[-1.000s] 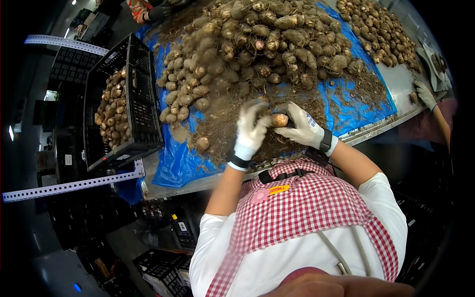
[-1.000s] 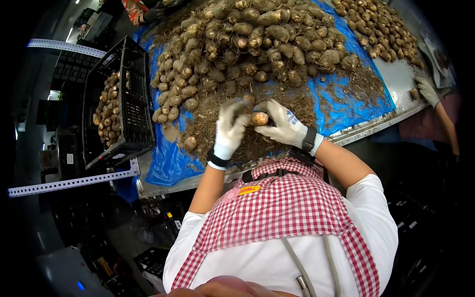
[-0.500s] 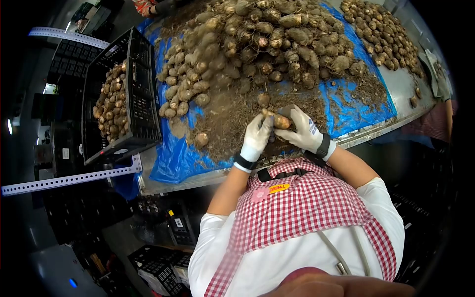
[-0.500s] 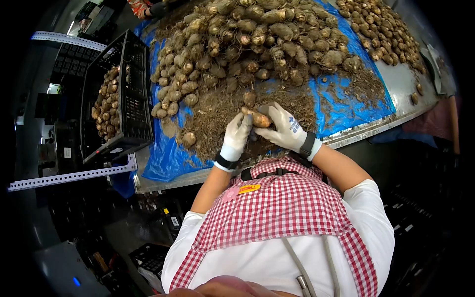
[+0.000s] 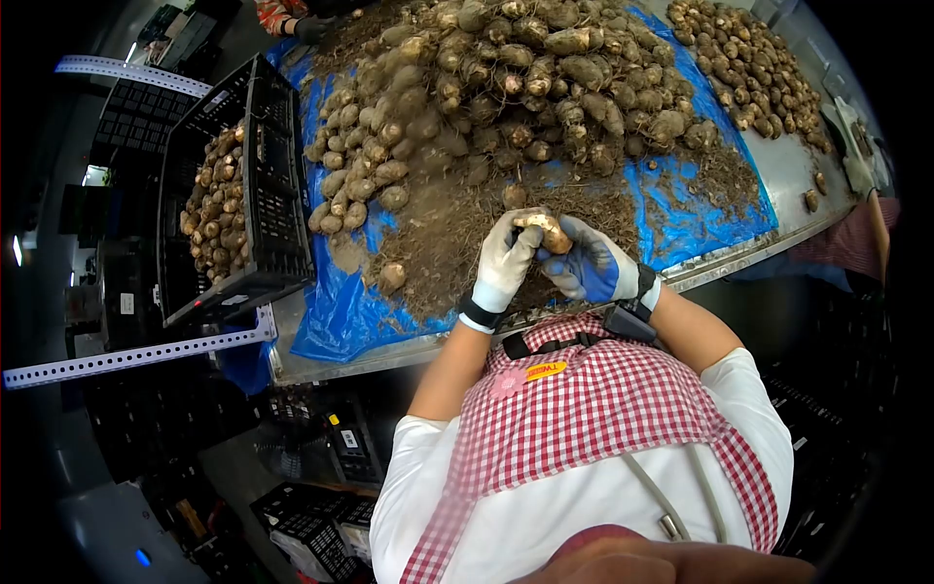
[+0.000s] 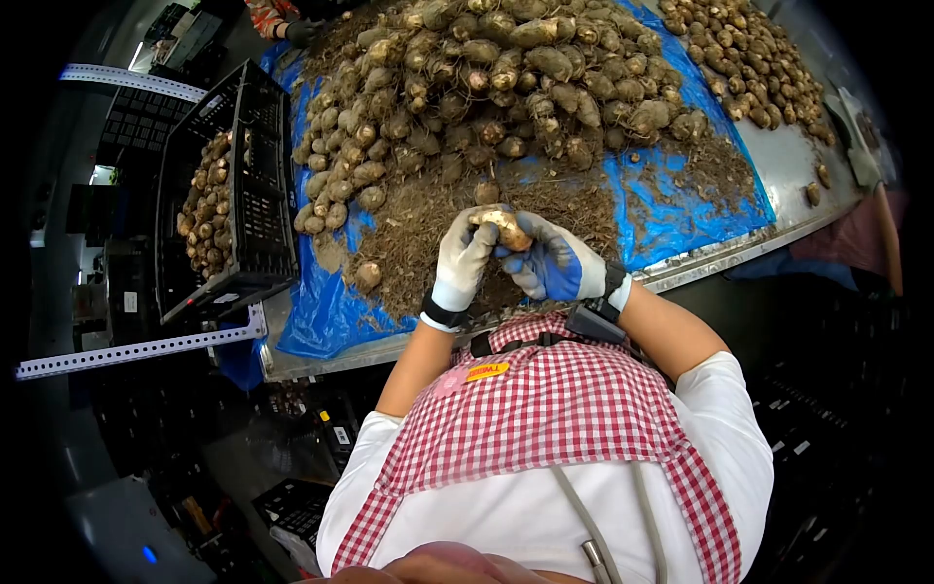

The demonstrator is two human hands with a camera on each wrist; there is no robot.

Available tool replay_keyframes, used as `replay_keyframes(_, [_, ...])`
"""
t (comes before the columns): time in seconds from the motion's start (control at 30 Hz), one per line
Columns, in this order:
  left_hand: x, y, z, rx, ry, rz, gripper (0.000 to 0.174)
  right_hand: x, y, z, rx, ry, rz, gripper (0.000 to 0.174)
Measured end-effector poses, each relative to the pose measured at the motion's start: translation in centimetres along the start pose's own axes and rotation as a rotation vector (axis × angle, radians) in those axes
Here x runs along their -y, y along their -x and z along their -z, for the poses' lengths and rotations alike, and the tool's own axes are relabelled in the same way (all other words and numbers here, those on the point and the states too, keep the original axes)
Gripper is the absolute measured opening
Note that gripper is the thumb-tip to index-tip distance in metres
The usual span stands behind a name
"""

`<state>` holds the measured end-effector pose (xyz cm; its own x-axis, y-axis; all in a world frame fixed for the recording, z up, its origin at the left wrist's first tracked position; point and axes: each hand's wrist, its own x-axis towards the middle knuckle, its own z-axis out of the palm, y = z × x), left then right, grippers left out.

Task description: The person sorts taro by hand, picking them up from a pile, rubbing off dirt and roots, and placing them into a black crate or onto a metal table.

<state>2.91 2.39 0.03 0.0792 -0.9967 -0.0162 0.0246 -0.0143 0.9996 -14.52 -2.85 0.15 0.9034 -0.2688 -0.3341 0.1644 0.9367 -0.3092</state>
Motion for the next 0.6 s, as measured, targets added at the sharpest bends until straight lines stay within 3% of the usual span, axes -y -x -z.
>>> replay_keyframes(0.07, [-0.7,0.0,0.9,0.005,-0.335,-0.022,0.017,0.1,-0.5,0.7,0.103,-0.174,-0.104,0.056])
replay_keyframes(0.17, [3.0,-0.6,0.7,-0.257,-0.379,-0.447,0.018,-0.1,-0.7,1.4,0.125,-0.283,-0.167,0.061])
replay_keyframes(0.23, [3.6,-0.6,2.3,-0.299,-0.238,-0.007,0.015,-0.4,-0.8,1.8,0.217,-0.341,-0.16,0.061])
replay_keyframes(0.3, [3.1,-1.1,2.1,-0.285,-0.168,-0.021,0.029,-0.7,-0.9,2.3,0.225,-0.363,-0.158,0.06])
replay_keyframes(0.37, [4.4,-1.0,1.8,0.006,-0.345,-0.087,0.042,-1.1,-0.8,2.4,0.196,-0.399,-0.165,0.06])
replay_keyframes(0.43, [5.1,-0.6,1.9,0.191,-0.34,-0.094,0.042,-1.4,-0.8,2.3,0.133,-0.443,-0.185,0.059])
replay_keyframes(0.5, [0.9,-0.6,1.0,0.269,-0.158,-0.054,0.031,-0.9,-0.4,2.1,0.094,-0.371,-0.181,0.058])
replay_keyframes(0.57, [-0.8,0.0,-0.3,0.149,-0.105,0.025,0.018,-0.1,0.0,2.1,0.085,-0.29,-0.193,0.057])
replay_keyframes(0.6, [-0.2,0.3,-0.5,0.106,-0.224,-0.035,0.012,0.4,0.5,2.2,0.031,-0.237,-0.212,0.057])
